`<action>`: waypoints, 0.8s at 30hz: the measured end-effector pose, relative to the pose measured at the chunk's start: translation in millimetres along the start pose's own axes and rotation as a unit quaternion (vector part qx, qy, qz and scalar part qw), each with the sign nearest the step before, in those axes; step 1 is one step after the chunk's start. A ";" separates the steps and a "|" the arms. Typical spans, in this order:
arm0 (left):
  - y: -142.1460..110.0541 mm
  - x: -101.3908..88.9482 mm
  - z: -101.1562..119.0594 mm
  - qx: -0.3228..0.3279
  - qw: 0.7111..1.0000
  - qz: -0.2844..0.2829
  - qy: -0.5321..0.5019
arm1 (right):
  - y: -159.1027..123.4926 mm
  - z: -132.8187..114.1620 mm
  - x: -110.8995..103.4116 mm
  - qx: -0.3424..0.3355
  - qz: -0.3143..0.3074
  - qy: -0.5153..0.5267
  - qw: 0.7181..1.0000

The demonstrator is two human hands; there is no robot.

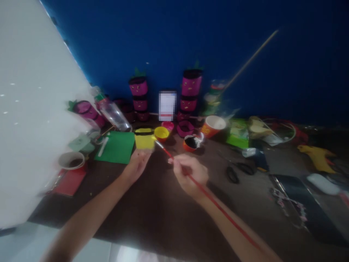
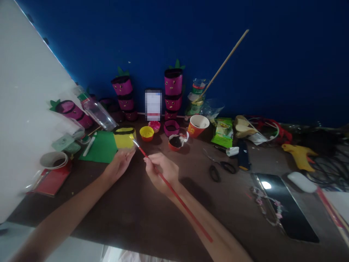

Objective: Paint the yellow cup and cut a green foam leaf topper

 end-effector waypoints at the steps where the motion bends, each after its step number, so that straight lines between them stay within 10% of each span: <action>1: -0.4 1.0 0.0 0.000 1.000 -0.001 -0.005 | -0.1 1.2 1.1 0.002 -0.002 0.001 1.000; 24: -5.1 7.8 -10.7 -0.076 0.993 -0.033 -0.085 | -1.4 7.5 1.4 0.023 -0.003 0.033 0.999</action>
Point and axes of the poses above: each hand's wrist, its own y-axis towards the middle knuckle, its own x-axis out of the palm, z = x × y, the point moved 10 cm from there along y, towards the middle knuckle, and after that the axes turned 4 degrees about -z, right-handed, at the moved point
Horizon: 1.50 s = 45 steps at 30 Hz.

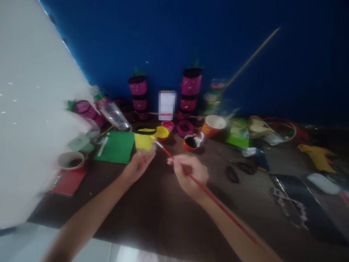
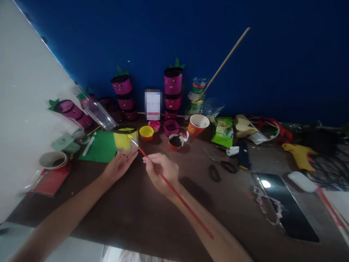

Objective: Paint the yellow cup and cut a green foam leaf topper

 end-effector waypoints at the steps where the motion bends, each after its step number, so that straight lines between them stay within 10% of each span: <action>1: 0.0 -0.5 -0.2 -0.001 1.000 0.004 0.000 | -0.6 1.5 1.2 0.009 -0.004 0.004 1.000; 10: -0.2 -10.4 1.5 -0.008 0.993 0.115 -0.036 | -2.2 -4.6 5.2 -0.020 -0.051 -0.004 0.998; 26: -0.6 -7.4 -2.3 -0.015 0.996 0.063 -0.056 | -13.7 26.4 8.4 0.138 0.015 0.162 0.977; 45: -2.9 -3.5 -0.2 -0.008 0.999 0.043 -0.021 | -8.5 15.3 7.2 0.101 0.009 0.104 0.989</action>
Point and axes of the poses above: each hand's wrist, its own y-axis towards the middle knuckle, its own x-axis out of the palm, z = x × y, the point moved 10 cm from there along y, towards the middle knuckle, and after that the axes turned 4 degrees about -z, right-handed, at the moved point
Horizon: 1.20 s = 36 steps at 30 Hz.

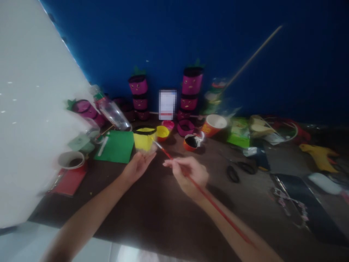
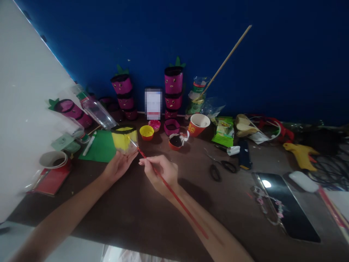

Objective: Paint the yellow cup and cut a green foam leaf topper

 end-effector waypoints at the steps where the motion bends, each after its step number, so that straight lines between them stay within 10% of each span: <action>1: -0.2 1.2 0.1 0.000 1.000 -0.006 -0.001 | 0.1 -0.5 0.4 -0.002 -0.004 -0.009 1.000; 18: 1.4 0.2 5.4 0.006 0.998 0.051 -0.028 | 1.3 -9.2 10.0 -0.028 -0.076 -0.100 0.992; 25: 1.7 -5.0 4.7 -0.010 0.996 0.081 -0.027 | 1.3 -10.2 -6.3 -0.032 0.003 -0.081 0.996; 36: -2.3 5.0 0.6 -0.011 0.999 0.034 -0.011 | 3.1 -33.5 15.7 -0.159 -0.106 -0.088 0.978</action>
Point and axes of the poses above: each hand's wrist, its own y-axis towards the middle knuckle, its own x-axis out of the palm, z = x × y, the point moved 10 cm from there along y, towards the middle knuckle, and after that the axes turned 4 degrees about -z, right-handed, at the moved point
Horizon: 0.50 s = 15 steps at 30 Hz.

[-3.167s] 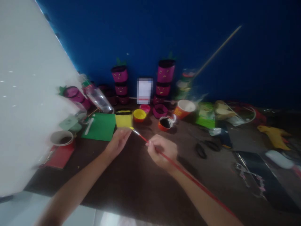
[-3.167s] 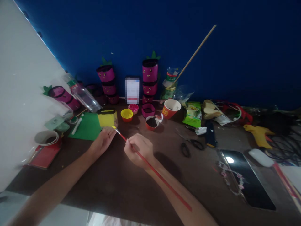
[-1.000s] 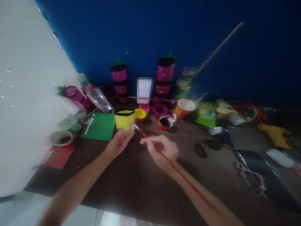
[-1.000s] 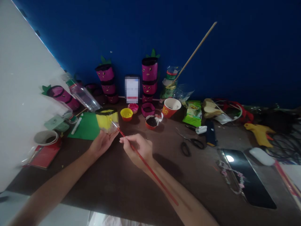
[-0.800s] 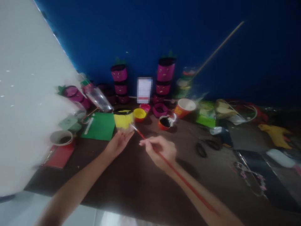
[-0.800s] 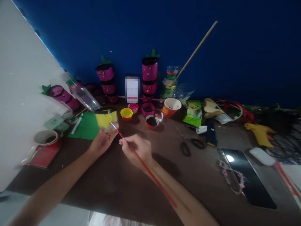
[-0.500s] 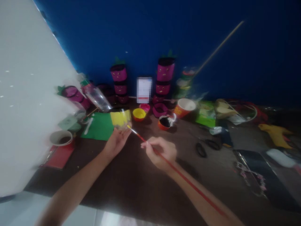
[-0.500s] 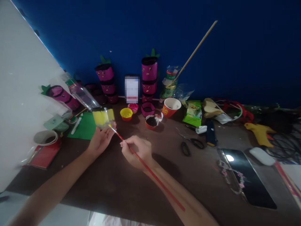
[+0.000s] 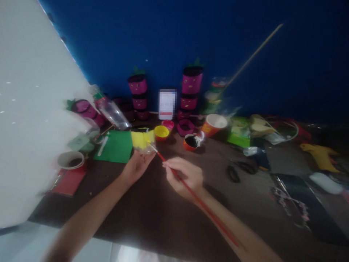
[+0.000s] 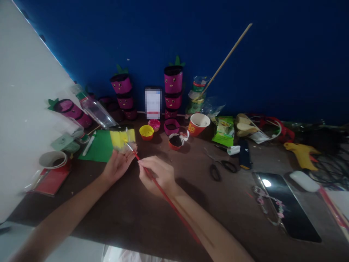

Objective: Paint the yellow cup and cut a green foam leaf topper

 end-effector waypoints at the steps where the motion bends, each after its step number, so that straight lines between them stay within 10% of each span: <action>1: 0.2 -0.3 -0.3 -0.002 1.000 0.002 0.002 | -0.5 1.0 1.7 0.002 -0.007 0.002 1.000; 15: 0.7 -5.6 -0.6 0.006 0.999 0.036 -0.001 | -2.2 -7.1 4.9 -0.047 -0.022 -0.002 0.999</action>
Point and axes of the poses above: each hand's wrist, its own y-axis towards the middle knuckle, its own x-axis out of the palm, z = x × y, the point moved 10 cm from there along y, towards the middle knuckle, and after that the axes turned 4 degrees about -z, right-handed, at the moved point
